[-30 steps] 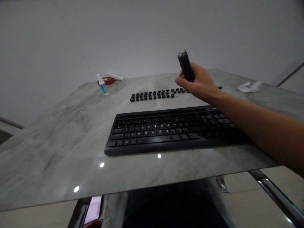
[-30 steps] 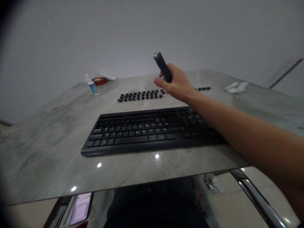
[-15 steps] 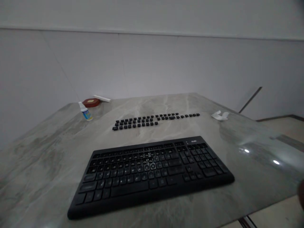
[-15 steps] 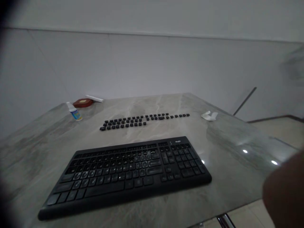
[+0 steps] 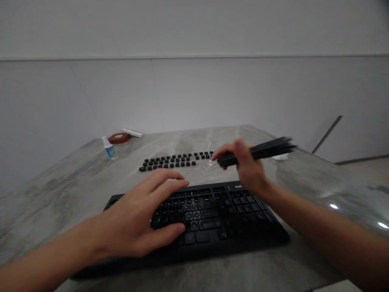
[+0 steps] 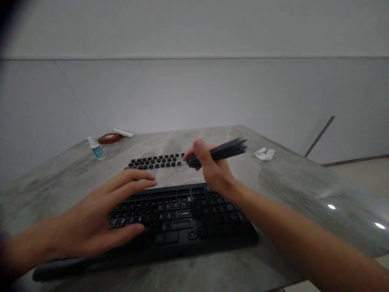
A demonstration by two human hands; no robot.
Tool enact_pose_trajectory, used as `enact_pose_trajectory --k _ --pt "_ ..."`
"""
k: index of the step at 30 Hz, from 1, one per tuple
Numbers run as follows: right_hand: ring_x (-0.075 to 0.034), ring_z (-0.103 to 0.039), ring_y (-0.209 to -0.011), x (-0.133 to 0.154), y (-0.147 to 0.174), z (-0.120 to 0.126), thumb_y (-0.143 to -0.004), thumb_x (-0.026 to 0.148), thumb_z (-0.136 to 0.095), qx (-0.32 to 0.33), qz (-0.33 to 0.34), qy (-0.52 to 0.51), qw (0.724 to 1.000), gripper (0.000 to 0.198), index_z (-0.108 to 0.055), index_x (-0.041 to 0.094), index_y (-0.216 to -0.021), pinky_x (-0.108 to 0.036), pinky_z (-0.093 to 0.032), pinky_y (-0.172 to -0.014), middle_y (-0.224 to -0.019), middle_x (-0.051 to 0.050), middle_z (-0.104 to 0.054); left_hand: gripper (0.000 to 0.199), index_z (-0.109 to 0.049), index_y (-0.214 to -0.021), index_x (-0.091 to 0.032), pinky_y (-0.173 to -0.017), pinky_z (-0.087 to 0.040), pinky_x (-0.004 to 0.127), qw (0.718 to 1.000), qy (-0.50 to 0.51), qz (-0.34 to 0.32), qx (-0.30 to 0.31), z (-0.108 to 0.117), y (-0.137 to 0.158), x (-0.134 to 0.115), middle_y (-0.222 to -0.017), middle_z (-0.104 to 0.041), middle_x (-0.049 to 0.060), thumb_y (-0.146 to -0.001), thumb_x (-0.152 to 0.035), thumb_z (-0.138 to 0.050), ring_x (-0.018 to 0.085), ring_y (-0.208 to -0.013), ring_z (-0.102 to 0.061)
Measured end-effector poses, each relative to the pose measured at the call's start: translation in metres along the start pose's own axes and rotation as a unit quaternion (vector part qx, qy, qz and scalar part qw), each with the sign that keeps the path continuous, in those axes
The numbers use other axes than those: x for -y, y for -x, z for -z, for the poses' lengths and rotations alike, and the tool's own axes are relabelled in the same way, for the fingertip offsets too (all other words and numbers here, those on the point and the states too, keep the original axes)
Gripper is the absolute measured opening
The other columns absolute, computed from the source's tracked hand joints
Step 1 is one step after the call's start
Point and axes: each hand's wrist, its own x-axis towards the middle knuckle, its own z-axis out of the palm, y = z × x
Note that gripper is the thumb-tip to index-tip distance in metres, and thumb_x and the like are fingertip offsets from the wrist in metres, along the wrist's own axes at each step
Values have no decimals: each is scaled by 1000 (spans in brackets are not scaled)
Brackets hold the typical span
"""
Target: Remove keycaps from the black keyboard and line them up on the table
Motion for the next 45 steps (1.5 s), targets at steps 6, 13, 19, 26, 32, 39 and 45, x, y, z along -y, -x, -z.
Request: enact_pose_trajectory --k 6,13,19,26,32,39,45 --pt "-14 -59 -57 -46 12 -23 -86 62 -53 172 -196 -36 965 50 -68 14 -85 -25 -47 -49 -69 -7 -65 97 -30 -148 -14 -108 -37 56 986 -27 64 155 -30 -12 35 -147 -34 21 -73 -64 -66 39 -133 -37" --pt "-11 -59 -49 -16 18 -36 -74 36 -72 232 -266 14 936 22 -66 16 -80 -20 -46 -45 -61 -2 -65 53 -52 -130 -18 -100 -46 42 993 86 16 79 -43 -15 46 -124 -54 12 -84 -41 -65 26 -114 -53" --pt "-10 -59 -49 -13 18 -72 -69 19 -68 208 -339 -93 913 11 -59 14 -73 -17 -48 -45 -55 1 -62 14 -64 -92 -17 -85 -48 33 983 182 -30 15 -43 -18 48 -93 -63 6 -94 -26 -54 18 -93 -58" --pt "-11 -61 -51 -16 25 -70 -71 33 -72 178 -315 -104 926 25 -63 13 -81 -20 -50 -45 -63 -2 -65 8 -62 -88 -15 -76 -48 30 989 136 -26 -58 -50 -12 51 -85 -63 4 -89 -22 -59 16 -81 -58" --pt "-12 -60 -57 -13 25 -69 -79 46 -66 151 -239 -90 955 33 -67 14 -88 -21 -49 -45 -74 -4 -64 8 -53 -99 -16 -70 -47 27 983 47 -35 -176 -56 -10 51 -85 -57 2 -92 -20 -54 14 -76 -55" --pt "-17 -62 -74 -17 26 -68 -81 45 -63 154 -188 -35 969 29 -63 16 -82 -33 -54 -66 -82 -5 -61 12 -56 -94 -14 -74 -47 30 981 -57 -86 -163 -55 -12 44 -92 -53 7 -96 -16 -44 17 -83 -51" --pt "-20 -59 -97 -11 23 -60 -83 26 -60 166 127 148 967 14 -63 18 -71 -37 -47 -90 -99 -8 -61 14 -48 -88 -15 -67 -43 29 987 -31 -98 -124 -57 -12 44 -79 -56 5 -93 -8 -38 18 -74 -49"
